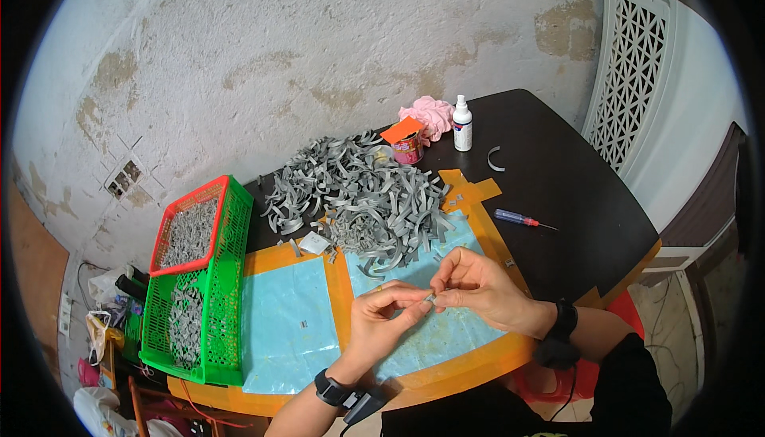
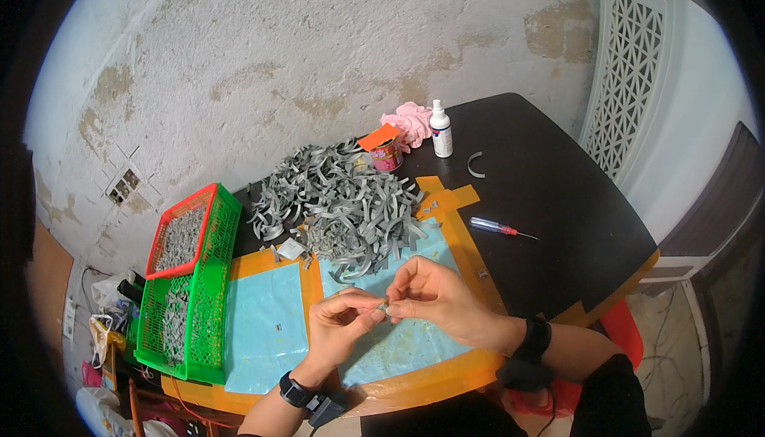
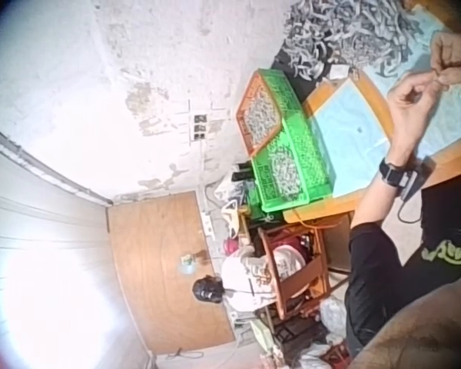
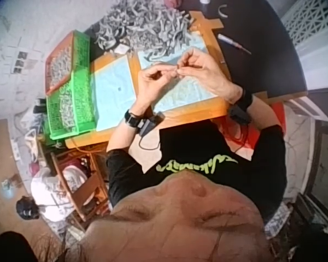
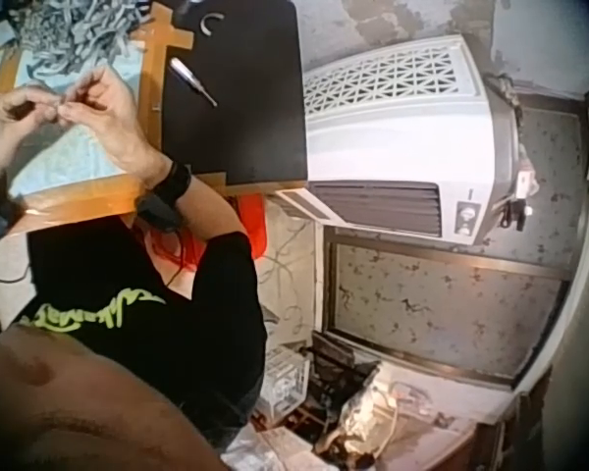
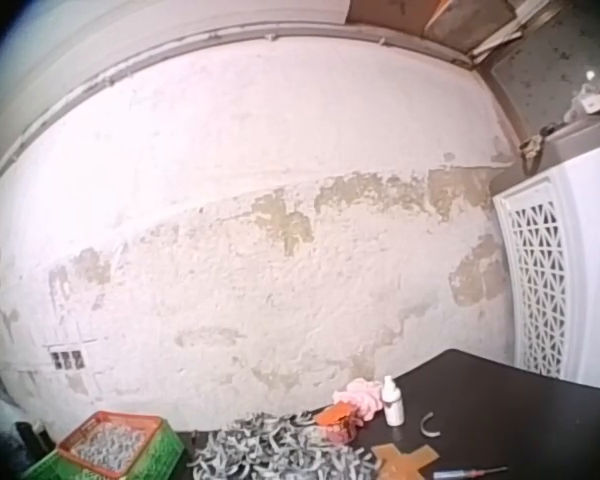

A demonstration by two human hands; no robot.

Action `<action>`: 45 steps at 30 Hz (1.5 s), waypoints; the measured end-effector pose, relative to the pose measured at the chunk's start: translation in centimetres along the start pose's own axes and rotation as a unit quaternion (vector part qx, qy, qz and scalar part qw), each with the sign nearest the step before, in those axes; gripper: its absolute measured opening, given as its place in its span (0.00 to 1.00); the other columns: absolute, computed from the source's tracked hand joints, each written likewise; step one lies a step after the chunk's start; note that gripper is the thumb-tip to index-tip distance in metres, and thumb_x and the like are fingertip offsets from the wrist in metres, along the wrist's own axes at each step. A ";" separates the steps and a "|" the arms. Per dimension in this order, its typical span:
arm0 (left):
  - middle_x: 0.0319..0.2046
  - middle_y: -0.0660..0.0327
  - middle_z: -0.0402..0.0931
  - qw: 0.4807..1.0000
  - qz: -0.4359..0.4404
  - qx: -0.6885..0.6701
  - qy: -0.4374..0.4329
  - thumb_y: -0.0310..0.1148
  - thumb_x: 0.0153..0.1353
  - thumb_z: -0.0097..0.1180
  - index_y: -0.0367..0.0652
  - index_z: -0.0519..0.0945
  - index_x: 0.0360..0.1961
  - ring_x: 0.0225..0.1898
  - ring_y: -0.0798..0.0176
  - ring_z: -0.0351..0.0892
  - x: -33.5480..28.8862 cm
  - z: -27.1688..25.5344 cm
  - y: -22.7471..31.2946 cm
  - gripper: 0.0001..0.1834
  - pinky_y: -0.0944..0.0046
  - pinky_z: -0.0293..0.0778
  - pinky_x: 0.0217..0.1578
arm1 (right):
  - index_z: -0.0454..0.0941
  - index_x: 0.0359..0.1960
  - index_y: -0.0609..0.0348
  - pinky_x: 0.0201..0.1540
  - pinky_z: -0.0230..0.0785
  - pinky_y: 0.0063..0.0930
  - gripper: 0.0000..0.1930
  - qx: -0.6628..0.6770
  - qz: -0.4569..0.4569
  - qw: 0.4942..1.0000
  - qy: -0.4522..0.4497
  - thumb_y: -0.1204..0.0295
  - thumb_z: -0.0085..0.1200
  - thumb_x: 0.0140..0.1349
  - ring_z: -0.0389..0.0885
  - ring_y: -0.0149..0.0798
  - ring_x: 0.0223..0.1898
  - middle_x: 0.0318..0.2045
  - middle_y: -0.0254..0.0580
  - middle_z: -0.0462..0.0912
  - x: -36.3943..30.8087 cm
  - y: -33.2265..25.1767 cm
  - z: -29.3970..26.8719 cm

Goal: Manually attaching small metal eyelets or components to strips of material, likely for footwear manufacturing.

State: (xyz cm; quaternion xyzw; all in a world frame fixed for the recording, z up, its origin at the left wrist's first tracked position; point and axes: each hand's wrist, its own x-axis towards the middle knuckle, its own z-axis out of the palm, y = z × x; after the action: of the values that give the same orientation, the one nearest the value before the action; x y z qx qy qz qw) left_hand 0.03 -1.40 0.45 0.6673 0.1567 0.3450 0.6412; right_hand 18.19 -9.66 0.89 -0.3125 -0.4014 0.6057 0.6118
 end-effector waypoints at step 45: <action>0.30 0.62 0.81 0.979 0.132 0.136 -0.070 0.22 0.47 0.68 0.41 0.84 0.34 0.34 0.65 0.77 0.8 -0.9 0.4 0.11 0.66 0.71 0.38 | 0.63 0.40 0.59 0.41 0.71 0.26 0.10 -0.032 -0.021 0.998 -0.041 0.79 0.52 0.62 0.75 0.30 0.38 0.38 0.40 0.74 -1.1 0.3 0.9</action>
State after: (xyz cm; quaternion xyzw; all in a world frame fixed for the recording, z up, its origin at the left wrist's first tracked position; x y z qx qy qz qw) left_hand -0.09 -0.30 0.97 0.7854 0.0667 0.3546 0.5029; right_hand 17.32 -10.80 0.96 -0.2982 -0.4515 0.5924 0.5969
